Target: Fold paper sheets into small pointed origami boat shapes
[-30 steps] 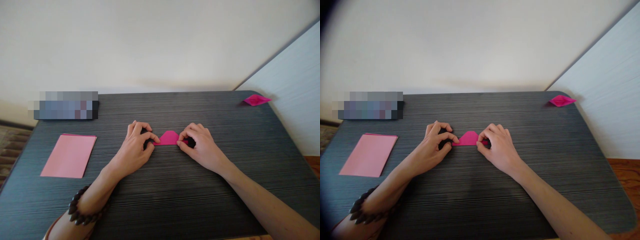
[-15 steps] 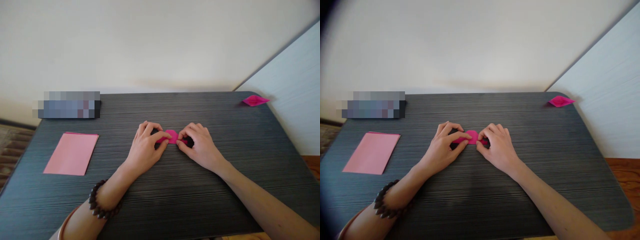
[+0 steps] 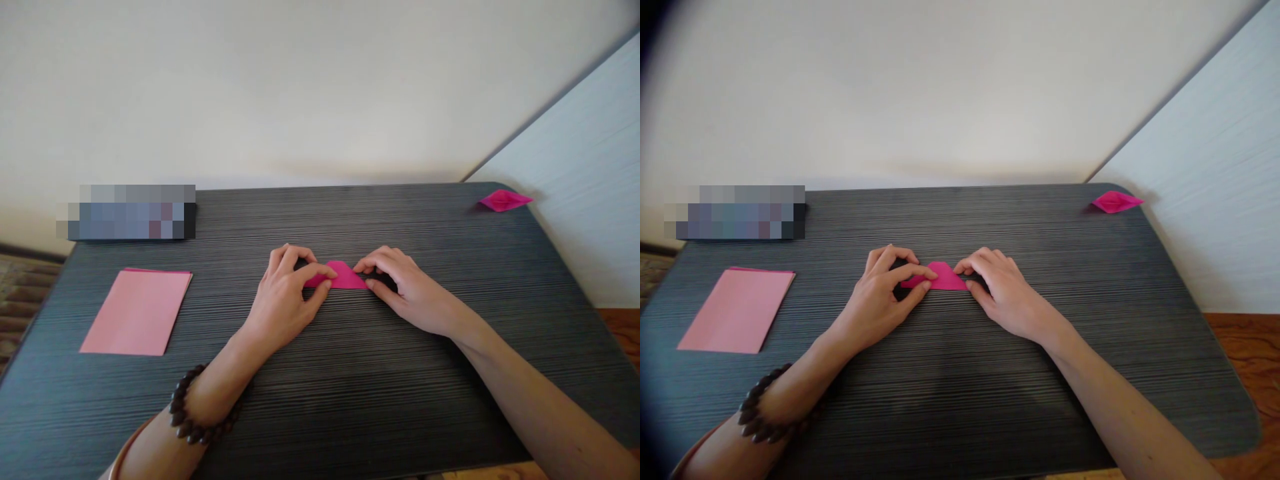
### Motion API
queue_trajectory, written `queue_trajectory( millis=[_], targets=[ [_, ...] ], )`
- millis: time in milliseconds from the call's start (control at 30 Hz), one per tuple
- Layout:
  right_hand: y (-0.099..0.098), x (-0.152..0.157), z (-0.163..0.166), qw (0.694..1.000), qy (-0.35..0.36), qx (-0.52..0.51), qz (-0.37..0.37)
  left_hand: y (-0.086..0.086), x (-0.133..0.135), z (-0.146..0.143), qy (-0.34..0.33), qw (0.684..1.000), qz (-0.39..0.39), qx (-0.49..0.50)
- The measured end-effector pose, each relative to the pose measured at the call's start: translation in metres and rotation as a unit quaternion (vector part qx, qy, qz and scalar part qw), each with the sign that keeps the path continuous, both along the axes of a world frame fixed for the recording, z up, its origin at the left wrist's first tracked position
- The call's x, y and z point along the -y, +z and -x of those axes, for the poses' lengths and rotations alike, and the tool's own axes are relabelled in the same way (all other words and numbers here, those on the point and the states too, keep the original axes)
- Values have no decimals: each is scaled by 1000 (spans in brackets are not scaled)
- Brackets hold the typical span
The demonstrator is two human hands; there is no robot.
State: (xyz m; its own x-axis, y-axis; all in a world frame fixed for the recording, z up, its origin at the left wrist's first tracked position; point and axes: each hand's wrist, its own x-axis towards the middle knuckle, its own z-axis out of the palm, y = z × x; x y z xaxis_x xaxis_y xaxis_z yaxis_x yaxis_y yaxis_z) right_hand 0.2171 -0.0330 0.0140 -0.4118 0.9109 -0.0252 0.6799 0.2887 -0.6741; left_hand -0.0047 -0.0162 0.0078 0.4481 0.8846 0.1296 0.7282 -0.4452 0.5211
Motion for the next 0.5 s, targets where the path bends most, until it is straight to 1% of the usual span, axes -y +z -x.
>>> queue_trajectory(
  millis=[100,200,267,333,500],
  targets=[
    [0,1,1,1000,-1,-8,-6,0,0,0,0,1000,3,-2],
    [-3,4,7,999,-40,0,-30,0,0,0,0,1000,1,-1],
    [-6,6,14,996,-73,28,-51,0,0,0,2,1000,0,-1],
    [-7,7,19,992,-91,57,-67,0,0,0,2,1000,1,-4],
    [-6,6,20,994,-85,50,-46,0,0,0,2,1000,11,-14]
  ],
)
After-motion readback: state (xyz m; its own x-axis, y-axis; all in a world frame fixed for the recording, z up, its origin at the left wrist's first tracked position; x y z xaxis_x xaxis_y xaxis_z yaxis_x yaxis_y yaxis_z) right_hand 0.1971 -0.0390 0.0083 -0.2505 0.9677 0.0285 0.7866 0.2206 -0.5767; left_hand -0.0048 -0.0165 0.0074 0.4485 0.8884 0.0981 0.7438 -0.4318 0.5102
